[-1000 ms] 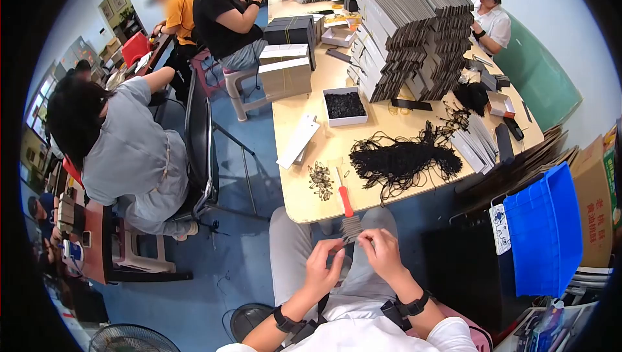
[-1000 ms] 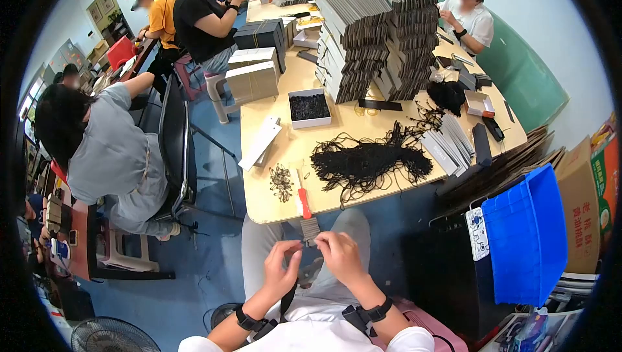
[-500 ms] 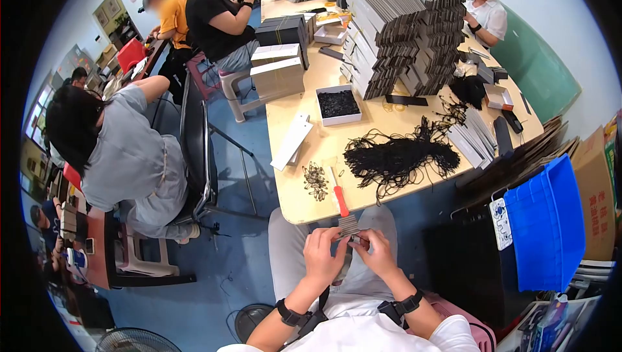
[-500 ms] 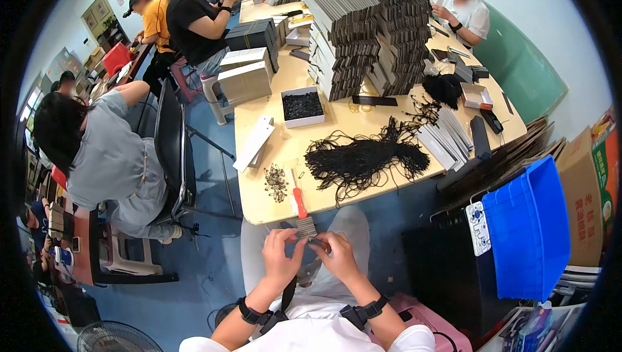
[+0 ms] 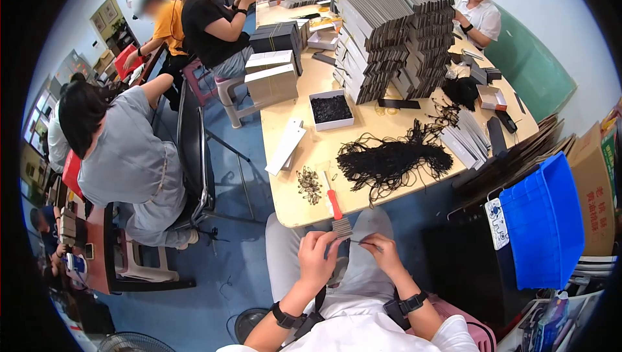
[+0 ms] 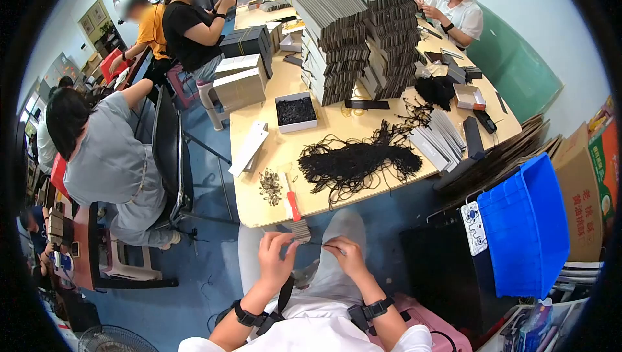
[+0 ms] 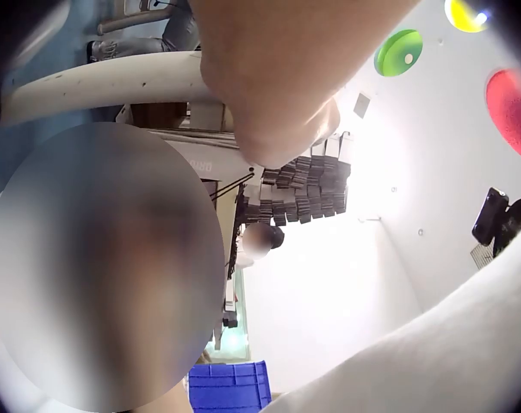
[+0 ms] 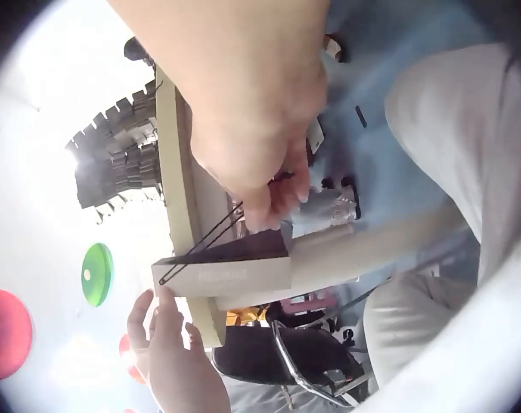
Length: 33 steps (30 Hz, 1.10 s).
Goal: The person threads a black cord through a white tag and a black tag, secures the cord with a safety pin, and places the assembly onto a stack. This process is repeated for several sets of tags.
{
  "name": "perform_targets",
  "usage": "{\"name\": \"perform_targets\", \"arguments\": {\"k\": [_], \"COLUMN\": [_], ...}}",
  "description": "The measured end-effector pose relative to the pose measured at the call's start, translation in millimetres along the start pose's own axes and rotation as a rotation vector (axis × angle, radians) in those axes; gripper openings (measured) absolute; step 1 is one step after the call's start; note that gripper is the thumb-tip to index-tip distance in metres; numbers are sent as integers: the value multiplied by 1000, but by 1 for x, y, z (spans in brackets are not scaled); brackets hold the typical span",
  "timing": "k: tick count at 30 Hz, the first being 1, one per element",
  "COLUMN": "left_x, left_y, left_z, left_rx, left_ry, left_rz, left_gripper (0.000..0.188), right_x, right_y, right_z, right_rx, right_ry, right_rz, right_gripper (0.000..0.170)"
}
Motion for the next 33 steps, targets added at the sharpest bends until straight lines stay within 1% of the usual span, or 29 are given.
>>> {"name": "perform_targets", "arguments": {"k": [2,3,5,6,8,13,15,18,20,24,26,27,29,30,32,33], "left_x": [-1,-3,-5,-6,-8,-21,-23,-24,-25,-23,-24,-28,-30,-30,-29,-28], "left_y": [0,0,-1,-1,0,-2,-2,-1,0,2,1,0,-1,-1,0,-1], "left_z": [1,2,2,3,3,11,12,13,13,13,13,15,16,16,15,14], "left_rx": [-2,2,4,6,11,-66,-62,-65,-71,-79,-75,-83,-91,-94,-90,-89], "left_ry": [-3,-6,-9,-23,-38,-135,-150,-163,-158,-156,-156,-165,-175,-178,-178,-166], "left_rz": [-2,-8,-20,-33,-48,-152,-143,-130,-129,-120,-128,-138,-148,-143,-137,-132], "left_gripper": [24,22,21,21,22,29,31,32,32,31,31,31,31,31,32,32], "right_x": [-38,-39,-48,-52,-63,-65,-64,-59,-68,-81,-83,-82,-85,-88,-92,-93], "right_y": [13,15,21,23,28,33,34,35,40,46,51,52,59,61,68,70], "right_z": [-3,-2,-3,-3,-5,-7,-5,-3,-6,-13,-18,-17,-19,-17,-16,-15], "right_rx": [63,62,60,59,80,141,164,185,210,254,281,279,257,257,223,219], "right_ry": [-132,-132,-228,-229,-153,-72,-51,-99,-185,-269,-400,-401,-569,-570,-759,-761], "right_rz": [-337,-332,-413,-410,-427,-412,-399,-380,-451,-523,-621,-622,-735,-737,-775,-778], "right_gripper": [10,10,14,14,20,26,27,26,25,25,25,25,24,24,24,24]}}
Point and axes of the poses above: each hand's wrist, its own y-axis away from the middle knuckle, its own z-axis out of the back of the hand, x = y × z, the point moved 10 cm from there along -y, towards the middle knuckle, and after that the axes turned 12 degrees about -y, right-handed, at the moved point
